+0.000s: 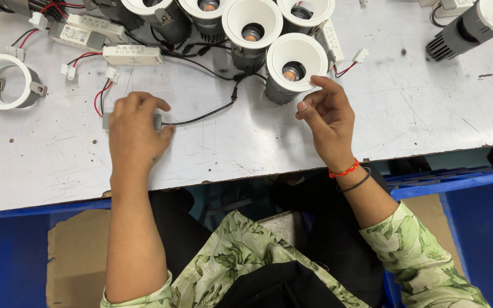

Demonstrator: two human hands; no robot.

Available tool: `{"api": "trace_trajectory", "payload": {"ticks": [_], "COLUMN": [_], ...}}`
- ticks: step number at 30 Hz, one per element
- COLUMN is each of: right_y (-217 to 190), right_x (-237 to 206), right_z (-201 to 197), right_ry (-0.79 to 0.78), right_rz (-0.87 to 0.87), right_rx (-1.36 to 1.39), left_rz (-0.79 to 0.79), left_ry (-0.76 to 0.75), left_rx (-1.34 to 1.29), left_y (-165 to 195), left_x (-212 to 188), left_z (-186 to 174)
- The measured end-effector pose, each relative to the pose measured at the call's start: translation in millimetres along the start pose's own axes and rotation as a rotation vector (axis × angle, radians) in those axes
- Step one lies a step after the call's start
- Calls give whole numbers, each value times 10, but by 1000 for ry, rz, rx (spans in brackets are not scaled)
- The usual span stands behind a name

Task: The person assembles recessed light fixtures by hand. They pick up metal rings from a blue bin, attach them to the light housing, and connect the power driver to the fixture. The person repeats this process for multiple units, placing completed fixtures on the table.

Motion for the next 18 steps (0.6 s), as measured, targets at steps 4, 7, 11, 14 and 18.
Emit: {"api": "trace_trajectory", "payload": {"ticks": [4,7,11,14,18], "right_y": [-4,-13,2,15,8], "right_x": [4,16,18,25,37], "right_z": [7,14,14,16,16], "right_ry": [-10,-15,-9,-7,-14], "right_rz": [-5,-10,3,5,-3], "right_rx": [-4,4,3,4,-3], "left_rz": [-129,-198,-218,-237,-300], "left_ry": [-5,-11,38,68,108], "left_rx": [86,108,118,113,59], "left_y": [-151,-228,-258,-263,-284], "left_x": [-45,-67,-63,-43,55], "left_z": [3,37,29,15,39]}}
Point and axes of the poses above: each hand's wrist, its own x-axis towards the middle knuckle, its own z-axis out of the palm, y = z × x, the point moved 6 cm from there along x, towards the middle knuckle, and after that the axes turned 15 degrees about z, right-handed, at the moved point
